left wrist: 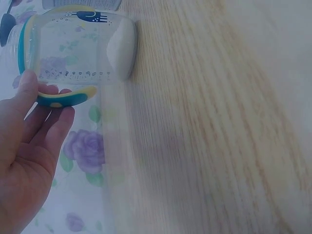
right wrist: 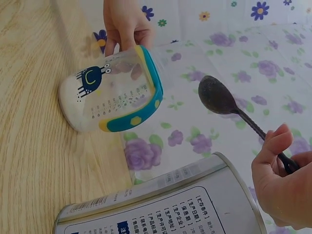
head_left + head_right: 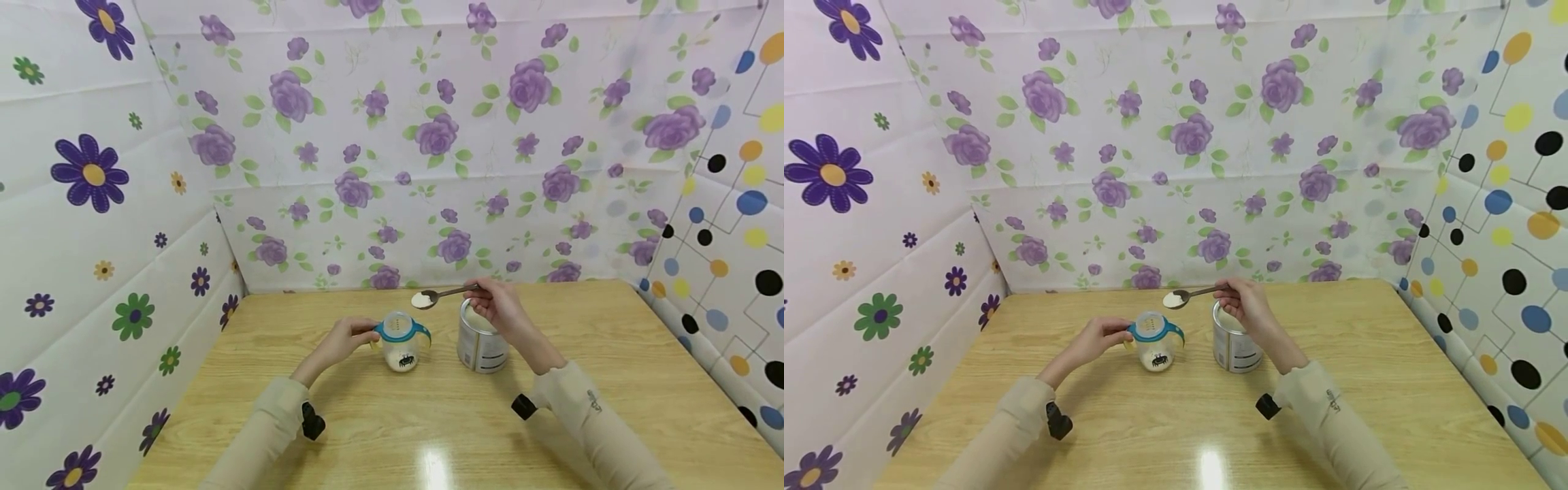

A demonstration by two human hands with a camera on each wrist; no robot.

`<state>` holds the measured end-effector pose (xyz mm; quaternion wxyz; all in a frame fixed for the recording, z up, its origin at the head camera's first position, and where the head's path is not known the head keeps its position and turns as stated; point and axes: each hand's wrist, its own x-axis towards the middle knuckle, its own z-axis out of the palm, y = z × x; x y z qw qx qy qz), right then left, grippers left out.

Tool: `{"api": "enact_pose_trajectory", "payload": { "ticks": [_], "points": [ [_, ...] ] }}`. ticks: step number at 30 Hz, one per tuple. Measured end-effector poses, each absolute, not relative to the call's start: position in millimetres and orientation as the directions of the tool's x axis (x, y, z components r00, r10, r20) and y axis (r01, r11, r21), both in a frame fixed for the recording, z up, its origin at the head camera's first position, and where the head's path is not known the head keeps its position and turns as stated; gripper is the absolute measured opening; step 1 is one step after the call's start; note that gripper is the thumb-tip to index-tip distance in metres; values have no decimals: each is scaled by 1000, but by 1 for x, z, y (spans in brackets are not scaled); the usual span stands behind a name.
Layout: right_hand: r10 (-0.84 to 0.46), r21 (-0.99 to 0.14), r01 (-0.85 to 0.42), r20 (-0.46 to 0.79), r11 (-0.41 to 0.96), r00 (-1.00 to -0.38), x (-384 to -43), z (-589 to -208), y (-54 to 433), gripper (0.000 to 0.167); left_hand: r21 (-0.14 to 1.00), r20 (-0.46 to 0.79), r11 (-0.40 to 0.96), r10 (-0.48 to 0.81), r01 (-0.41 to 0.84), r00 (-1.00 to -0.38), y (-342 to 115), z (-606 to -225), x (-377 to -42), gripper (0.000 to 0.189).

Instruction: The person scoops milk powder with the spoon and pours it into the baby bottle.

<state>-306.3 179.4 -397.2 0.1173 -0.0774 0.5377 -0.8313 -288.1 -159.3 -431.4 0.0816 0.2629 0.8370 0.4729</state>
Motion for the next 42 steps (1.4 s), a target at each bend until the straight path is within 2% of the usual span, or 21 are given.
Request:
{"api": "enact_pose_trajectory", "payload": {
  "ticks": [5,15,22,33,42],
  "points": [
    [-280,-920,113,-3,-376,-960,-306,-399,177,33,831,113,416,523,369,-845,-159,-434,-289,29],
    [-318,-928,112,7,-356,-948,-305,-398,172,32,825,140,422,492,376,-859,-164,-461,-307,29],
    [-346,-933,112,14,-341,-938,-304,-399,167,33,834,115,414,518,366,-848,-159,-433,-288,29],
    [-378,-957,71,43,-281,-925,-305,-398,162,31,820,122,425,525,384,-842,-160,-435,-291,30],
    [-395,-965,68,39,-252,-918,-302,-397,157,32,841,105,424,480,335,-871,-165,-462,-308,31]
  ]
}}
